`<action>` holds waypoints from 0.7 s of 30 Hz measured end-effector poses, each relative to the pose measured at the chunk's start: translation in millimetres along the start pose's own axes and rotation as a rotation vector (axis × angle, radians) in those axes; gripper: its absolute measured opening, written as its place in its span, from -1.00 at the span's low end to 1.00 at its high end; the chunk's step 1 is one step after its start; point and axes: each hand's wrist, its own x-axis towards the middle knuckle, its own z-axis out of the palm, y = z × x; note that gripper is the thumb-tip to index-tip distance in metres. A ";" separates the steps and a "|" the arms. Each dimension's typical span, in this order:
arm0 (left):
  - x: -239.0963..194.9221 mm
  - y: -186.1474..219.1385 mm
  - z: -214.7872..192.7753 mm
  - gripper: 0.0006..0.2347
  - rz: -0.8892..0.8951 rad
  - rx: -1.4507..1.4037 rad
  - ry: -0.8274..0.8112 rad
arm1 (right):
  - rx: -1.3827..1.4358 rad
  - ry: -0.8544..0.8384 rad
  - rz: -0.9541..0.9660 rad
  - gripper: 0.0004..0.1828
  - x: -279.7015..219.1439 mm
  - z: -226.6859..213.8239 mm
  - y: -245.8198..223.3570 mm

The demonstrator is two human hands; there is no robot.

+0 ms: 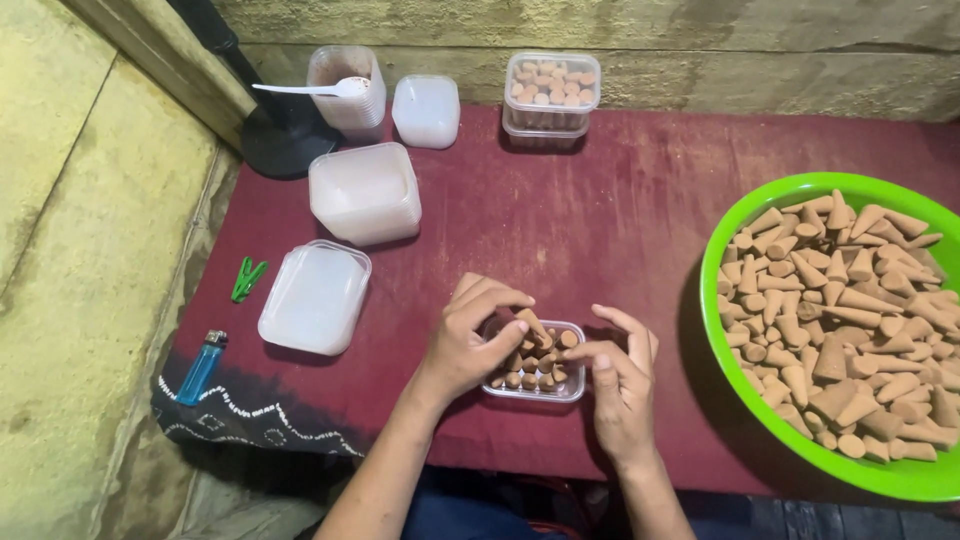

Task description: The person is picking up incense cones from a large green bowl and the table surface and placing them into a small, clear plastic container, arranging them to fit efficiently.

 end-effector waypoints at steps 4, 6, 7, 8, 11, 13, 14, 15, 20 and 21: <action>-0.7 4.6 -3.0 -0.87 0.049 0.020 -0.023 | 0.005 0.014 0.037 -0.58 1.3 1.2 3.4; 1.8 8.4 -5.4 -0.91 0.116 0.039 -0.060 | 0.000 -0.009 0.034 -0.64 2.2 1.9 3.0; 1.7 9.4 -5.4 -0.91 0.117 0.035 -0.063 | -0.003 -0.006 0.037 -0.64 1.5 1.9 2.5; 2.6 10.3 -5.7 -0.90 0.092 0.008 -0.063 | -0.019 -0.014 0.035 -0.62 1.9 2.2 2.2; 16.6 18.9 -9.4 -0.89 0.125 0.016 -0.086 | -0.055 -0.038 0.040 -0.59 3.2 2.0 1.2; 26.8 22.2 -10.2 -0.89 0.176 0.049 -0.111 | -0.076 -0.059 0.054 -0.57 2.9 1.6 0.5; 31.3 21.7 -9.7 -0.91 0.174 0.068 -0.166 | -0.076 -0.058 0.039 -0.55 3.5 1.5 0.2; 35.8 21.2 -9.3 -0.92 0.173 0.087 -0.221 | -0.076 -0.058 0.025 -0.53 4.1 1.4 -0.2; 35.3 6.7 0.0 -0.93 0.091 -0.061 -0.149 | -0.057 -0.047 0.050 -0.62 6.0 2.2 1.1; 32.7 4.9 0.4 -0.93 0.090 -0.043 -0.136 | -0.042 -0.046 0.063 -0.66 4.6 2.7 2.8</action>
